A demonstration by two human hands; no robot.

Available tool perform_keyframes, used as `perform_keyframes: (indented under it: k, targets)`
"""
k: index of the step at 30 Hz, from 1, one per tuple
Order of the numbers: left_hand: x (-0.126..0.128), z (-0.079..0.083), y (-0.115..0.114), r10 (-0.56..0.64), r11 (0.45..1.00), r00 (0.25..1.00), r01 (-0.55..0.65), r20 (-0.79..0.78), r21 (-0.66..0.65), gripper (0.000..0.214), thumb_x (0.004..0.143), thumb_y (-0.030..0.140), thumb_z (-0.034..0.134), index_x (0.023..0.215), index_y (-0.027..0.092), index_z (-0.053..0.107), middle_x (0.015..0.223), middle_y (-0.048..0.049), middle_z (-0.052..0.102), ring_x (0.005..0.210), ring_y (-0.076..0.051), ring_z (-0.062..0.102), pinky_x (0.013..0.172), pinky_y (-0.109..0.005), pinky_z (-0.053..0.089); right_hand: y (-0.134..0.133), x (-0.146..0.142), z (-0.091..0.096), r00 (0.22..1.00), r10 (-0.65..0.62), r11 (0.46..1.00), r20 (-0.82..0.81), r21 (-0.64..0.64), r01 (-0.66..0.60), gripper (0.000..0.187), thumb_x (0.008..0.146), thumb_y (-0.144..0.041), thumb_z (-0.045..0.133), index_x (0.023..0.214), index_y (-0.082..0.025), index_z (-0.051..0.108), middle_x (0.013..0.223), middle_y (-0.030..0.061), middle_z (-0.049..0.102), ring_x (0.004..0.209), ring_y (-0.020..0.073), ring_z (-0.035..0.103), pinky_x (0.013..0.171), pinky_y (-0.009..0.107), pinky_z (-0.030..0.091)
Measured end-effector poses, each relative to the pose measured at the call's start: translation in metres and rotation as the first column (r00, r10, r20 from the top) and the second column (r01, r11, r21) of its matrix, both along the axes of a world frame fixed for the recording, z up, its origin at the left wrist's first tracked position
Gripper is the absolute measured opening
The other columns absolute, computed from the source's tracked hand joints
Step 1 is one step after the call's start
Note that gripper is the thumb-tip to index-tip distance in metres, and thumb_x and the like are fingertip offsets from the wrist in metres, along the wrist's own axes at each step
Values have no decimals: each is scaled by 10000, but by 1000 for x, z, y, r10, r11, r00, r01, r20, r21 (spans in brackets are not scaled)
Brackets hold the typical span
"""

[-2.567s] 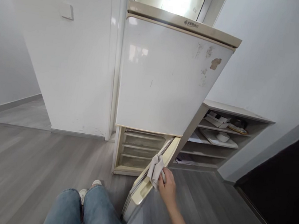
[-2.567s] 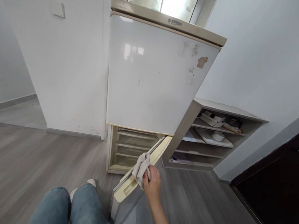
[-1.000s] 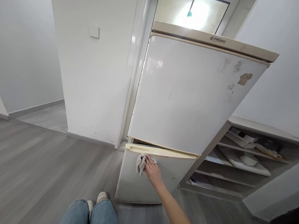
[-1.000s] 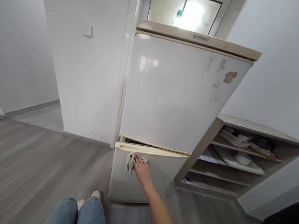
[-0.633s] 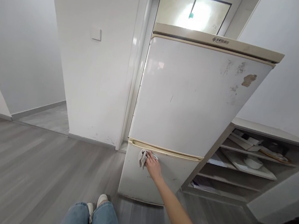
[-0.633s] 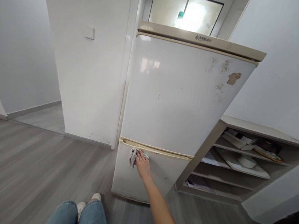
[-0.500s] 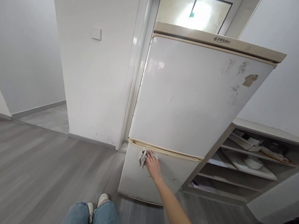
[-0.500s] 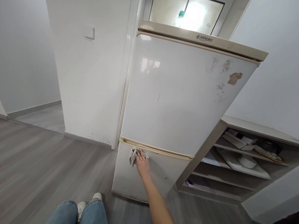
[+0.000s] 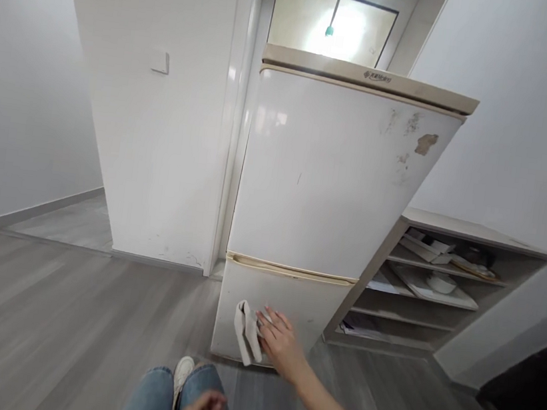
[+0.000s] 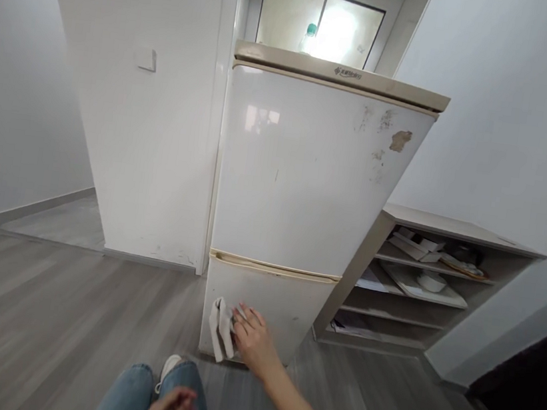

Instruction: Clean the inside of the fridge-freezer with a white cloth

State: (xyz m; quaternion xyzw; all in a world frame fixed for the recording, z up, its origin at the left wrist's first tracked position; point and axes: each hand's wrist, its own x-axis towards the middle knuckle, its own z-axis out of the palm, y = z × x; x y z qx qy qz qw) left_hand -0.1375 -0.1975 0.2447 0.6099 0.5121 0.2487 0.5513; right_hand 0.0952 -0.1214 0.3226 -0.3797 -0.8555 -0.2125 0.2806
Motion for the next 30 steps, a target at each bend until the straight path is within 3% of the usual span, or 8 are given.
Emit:
perform_keyframes:
  k: [2, 4, 7, 10, 18, 21, 26, 30]
  targets:
    - [5, 34, 22, 160, 976, 975, -179, 151, 123, 541, 774, 672, 436, 951, 200, 631, 902, -78, 705, 897, -227, 639, 840, -358, 511, -30, 1, 12, 999, 44, 998, 33, -47, -42, 197, 904, -135, 446, 938, -164, 638, 1210, 121, 646, 1316, 205, 438, 998, 391, 451]
    - [15, 72, 36, 159, 960, 960, -205, 233, 192, 508, 770, 632, 490, 958, 185, 639, 931, -77, 714, 905, -212, 640, 845, -332, 504, -57, 2, 20, 996, 76, 992, 44, -101, -71, 192, 903, -149, 454, 970, -162, 634, 1210, 113, 648, 1325, 193, 425, 1015, 385, 442]
    - [35, 117, 41, -1, 955, 979, -59, 202, 290, 432, 811, 546, 500, 1007, 193, 654, 1036, -73, 709, 926, -183, 630, 855, -310, 491, -92, 4, 27, 996, 85, 979, 29, -187, -78, 164, 893, -183, 497, 984, -171, 633, 1222, 83, 646, 1346, 182, 392, 1045, 379, 419]
    - [53, 138, 33, -213, 917, 970, 157, 117, 368, 372, 837, 476, 499, 1016, 203, 679, 1039, -60, 705, 926, -162, 621, 845, -281, 477, -120, 8, 31, 998, 51, 968, 26, -247, -43, 134, 876, -219, 548, 966, -169, 634, 1226, 87, 643, 1343, 187, 395, 1063, 376, 399]
    - [66, 138, 15, -424, 857, 905, 394, 19, 332, 310, 824, 441, 527, 878, 193, 704, 871, -32, 728, 846, -158, 622, 777, -256, 457, -171, 14, 46, 998, -39, 956, -47, -293, 24, 119, 861, -194, 548, 955, -188, 622, 1175, 60, 673, 1305, 170, 447, 1090, 352, 367]
    - [64, 136, 16, -466, 844, 884, 440, 14, 305, 312, 819, 445, 533, 915, 195, 692, 894, -29, 724, 874, -162, 621, 794, -253, 452, -171, 12, 25, 996, -48, 966, -74, -257, 27, 105, 856, -200, 543, 913, -206, 632, 1137, 54, 691, 1252, 179, 505, 1031, 339, 425]
    - [59, 129, 24, -435, 863, 900, 425, -26, 274, 261, 806, 406, 553, 875, 204, 702, 867, -21, 721, 830, -152, 601, 774, -242, 446, -137, 12, -35, 999, 26, 991, -48, -127, -32, 171, 918, -243, 491, 876, -243, 657, 983, 9, 739, 1078, 146, 629, 887, 262, 503]
    - [50, 121, 33, -409, 879, 908, 418, -90, 229, 216, 778, 406, 579, 832, 226, 687, 840, 2, 712, 818, -153, 596, 761, -238, 439, -123, 7, -28, 992, 88, 963, -85, -249, -107, 177, 922, -303, 499, 945, -318, 674, 930, -42, 742, 970, 134, 666, 799, 239, 532]
